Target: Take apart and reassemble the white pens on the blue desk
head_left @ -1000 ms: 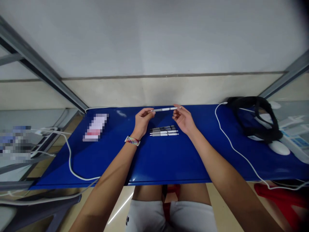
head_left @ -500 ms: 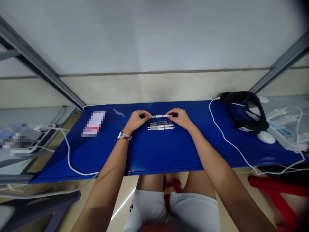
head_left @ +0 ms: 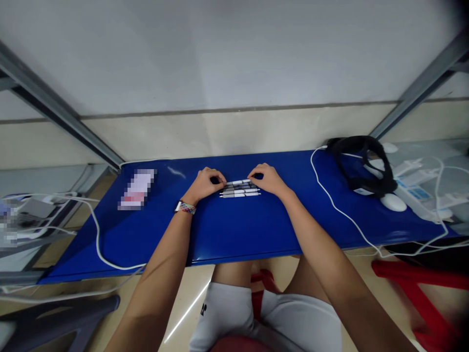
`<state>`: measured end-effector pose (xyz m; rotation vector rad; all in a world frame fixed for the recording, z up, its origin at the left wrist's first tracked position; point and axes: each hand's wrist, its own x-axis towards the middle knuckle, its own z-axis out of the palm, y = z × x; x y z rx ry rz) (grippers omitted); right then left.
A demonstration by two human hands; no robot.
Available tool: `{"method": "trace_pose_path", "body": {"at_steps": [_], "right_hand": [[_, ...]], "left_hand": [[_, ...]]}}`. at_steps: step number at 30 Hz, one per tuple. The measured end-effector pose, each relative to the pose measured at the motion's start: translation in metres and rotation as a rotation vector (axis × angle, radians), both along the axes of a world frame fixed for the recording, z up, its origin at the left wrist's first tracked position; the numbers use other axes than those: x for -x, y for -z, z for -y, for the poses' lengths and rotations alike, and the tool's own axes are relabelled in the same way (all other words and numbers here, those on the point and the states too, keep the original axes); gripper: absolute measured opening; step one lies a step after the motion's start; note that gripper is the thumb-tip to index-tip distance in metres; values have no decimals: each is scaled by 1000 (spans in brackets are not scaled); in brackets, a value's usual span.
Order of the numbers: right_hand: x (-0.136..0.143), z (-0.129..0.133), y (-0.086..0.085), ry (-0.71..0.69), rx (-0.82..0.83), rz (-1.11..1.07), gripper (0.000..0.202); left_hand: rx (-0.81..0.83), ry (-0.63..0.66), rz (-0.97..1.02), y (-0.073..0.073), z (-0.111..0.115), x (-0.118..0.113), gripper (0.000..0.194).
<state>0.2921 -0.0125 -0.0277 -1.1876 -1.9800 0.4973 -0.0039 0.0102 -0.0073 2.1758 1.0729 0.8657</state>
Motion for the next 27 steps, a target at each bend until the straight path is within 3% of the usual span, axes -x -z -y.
{"method": "trace_pose_path", "body": {"at_steps": [11, 18, 20, 27], "right_hand": [[1, 4, -5, 30, -9, -1, 12], [29, 8, -4, 270, 99, -463, 17], [40, 11, -4, 275, 151, -587, 20], [52, 16, 0, 322, 175, -662, 20]], "left_hand": [[125, -69, 233, 2, 6, -20, 18], [235, -134, 523, 3, 13, -44, 27], [282, -146, 613, 7, 13, -49, 28], [297, -179, 723, 20, 8, -56, 37]]}}
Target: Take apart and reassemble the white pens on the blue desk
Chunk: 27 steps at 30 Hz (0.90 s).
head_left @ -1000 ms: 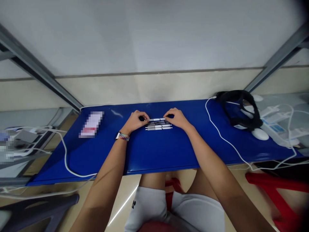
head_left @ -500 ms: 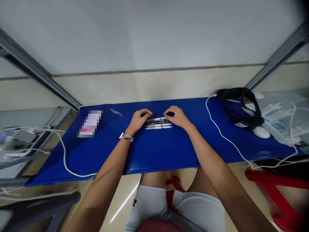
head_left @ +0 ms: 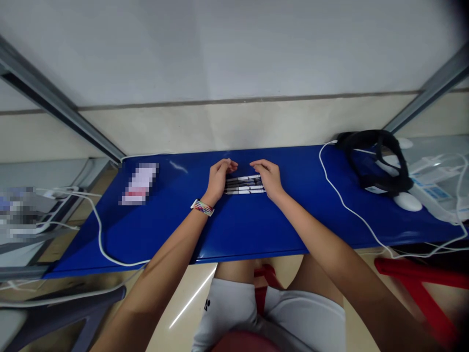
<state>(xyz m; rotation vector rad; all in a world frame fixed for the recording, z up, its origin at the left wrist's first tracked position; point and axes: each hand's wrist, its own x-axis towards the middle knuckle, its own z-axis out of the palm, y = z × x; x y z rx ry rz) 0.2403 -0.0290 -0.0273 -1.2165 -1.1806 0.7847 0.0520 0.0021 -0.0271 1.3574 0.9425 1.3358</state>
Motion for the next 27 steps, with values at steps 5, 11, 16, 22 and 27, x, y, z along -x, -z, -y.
{"method": "trace_pose_path", "body": {"at_steps": [5, 11, 16, 22, 27], "right_hand": [[0, -2, 3, -4, 8, 22, 21], [-2, -1, 0, 4, 8, 36, 22], [-4, 0, -1, 43, -11, 61, 23], [1, 1, 0, -18, -25, 94, 23], [0, 0, 2, -22, -8, 116, 25]], "left_hand": [[40, -36, 62, -1, 0, -4, 35], [26, -58, 41, -5, 3, -2, 35], [-41, -130, -88, -9, 6, 1, 36], [8, -102, -21, -7, 9, -6, 35], [72, -88, 85, -5, 8, -7, 35]]}}
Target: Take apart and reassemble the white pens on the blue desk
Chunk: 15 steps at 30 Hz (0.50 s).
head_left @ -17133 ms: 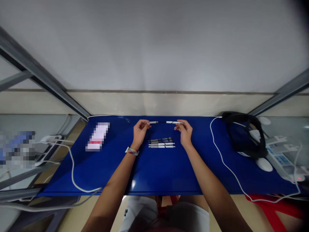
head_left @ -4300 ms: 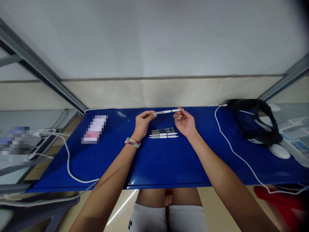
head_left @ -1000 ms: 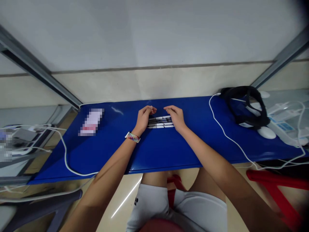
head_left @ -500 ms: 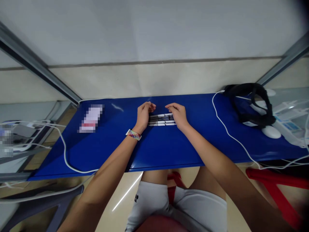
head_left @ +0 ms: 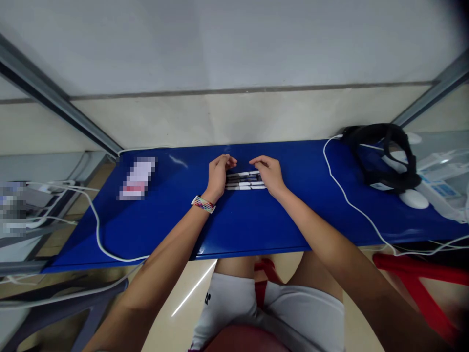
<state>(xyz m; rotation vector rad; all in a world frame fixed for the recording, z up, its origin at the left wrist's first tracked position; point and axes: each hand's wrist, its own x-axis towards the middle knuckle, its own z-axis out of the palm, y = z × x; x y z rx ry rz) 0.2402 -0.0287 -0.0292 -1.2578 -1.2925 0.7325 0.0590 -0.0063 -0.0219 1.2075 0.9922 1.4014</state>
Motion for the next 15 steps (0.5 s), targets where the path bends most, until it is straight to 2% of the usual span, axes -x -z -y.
{"method": "trace_pose_path", "body": {"at_steps": [6, 15], "right_hand": [[2, 2, -1, -14, -13, 2, 24], [4, 4, -5, -27, 10, 52, 23]], "left_hand": [[39, 16, 30, 1, 0, 1, 36], [28, 36, -57, -3, 7, -1, 37]]}}
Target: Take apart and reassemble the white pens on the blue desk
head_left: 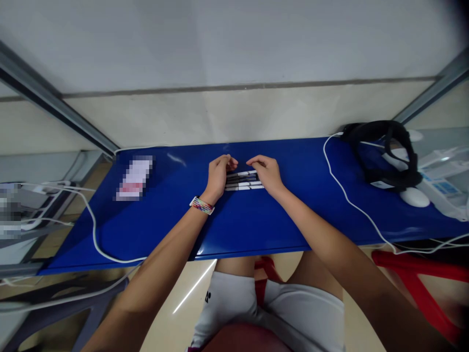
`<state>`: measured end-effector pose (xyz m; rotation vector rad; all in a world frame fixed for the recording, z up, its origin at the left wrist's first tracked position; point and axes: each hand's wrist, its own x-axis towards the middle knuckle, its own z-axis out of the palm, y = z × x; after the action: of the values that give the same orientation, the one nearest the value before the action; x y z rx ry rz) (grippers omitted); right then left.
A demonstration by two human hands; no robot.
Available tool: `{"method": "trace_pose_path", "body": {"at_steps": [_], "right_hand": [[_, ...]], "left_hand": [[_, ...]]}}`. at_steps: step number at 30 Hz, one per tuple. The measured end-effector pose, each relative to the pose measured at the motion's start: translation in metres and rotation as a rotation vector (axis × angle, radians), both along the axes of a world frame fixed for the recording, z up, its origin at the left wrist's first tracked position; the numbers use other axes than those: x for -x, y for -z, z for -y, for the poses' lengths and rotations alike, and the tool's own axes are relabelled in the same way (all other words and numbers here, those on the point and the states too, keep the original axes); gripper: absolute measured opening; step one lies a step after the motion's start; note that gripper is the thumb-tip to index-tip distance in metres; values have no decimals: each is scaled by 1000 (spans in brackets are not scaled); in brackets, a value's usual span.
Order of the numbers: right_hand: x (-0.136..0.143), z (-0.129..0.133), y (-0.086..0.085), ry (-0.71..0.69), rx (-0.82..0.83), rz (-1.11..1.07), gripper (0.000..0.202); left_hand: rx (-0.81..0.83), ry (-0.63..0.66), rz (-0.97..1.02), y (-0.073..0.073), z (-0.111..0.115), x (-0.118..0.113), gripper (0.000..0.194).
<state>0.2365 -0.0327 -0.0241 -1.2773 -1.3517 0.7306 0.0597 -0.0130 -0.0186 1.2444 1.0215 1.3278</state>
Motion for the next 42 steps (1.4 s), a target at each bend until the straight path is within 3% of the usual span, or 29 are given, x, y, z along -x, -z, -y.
{"method": "trace_pose_path", "body": {"at_steps": [18, 21, 31, 42], "right_hand": [[2, 8, -8, -34, -75, 214, 25], [-1, 11, -16, -108, -114, 255, 20], [-12, 25, -36, -541, -263, 574, 16], [-15, 23, -31, -591, -219, 630, 11]], "left_hand": [[-4, 3, 2, -2, -3, 2, 36], [-19, -1, -20, -3, -5, 4, 36], [-79, -46, -58, -1, -12, 10, 37], [-84, -57, -83, -3, -11, 10, 36]]}}
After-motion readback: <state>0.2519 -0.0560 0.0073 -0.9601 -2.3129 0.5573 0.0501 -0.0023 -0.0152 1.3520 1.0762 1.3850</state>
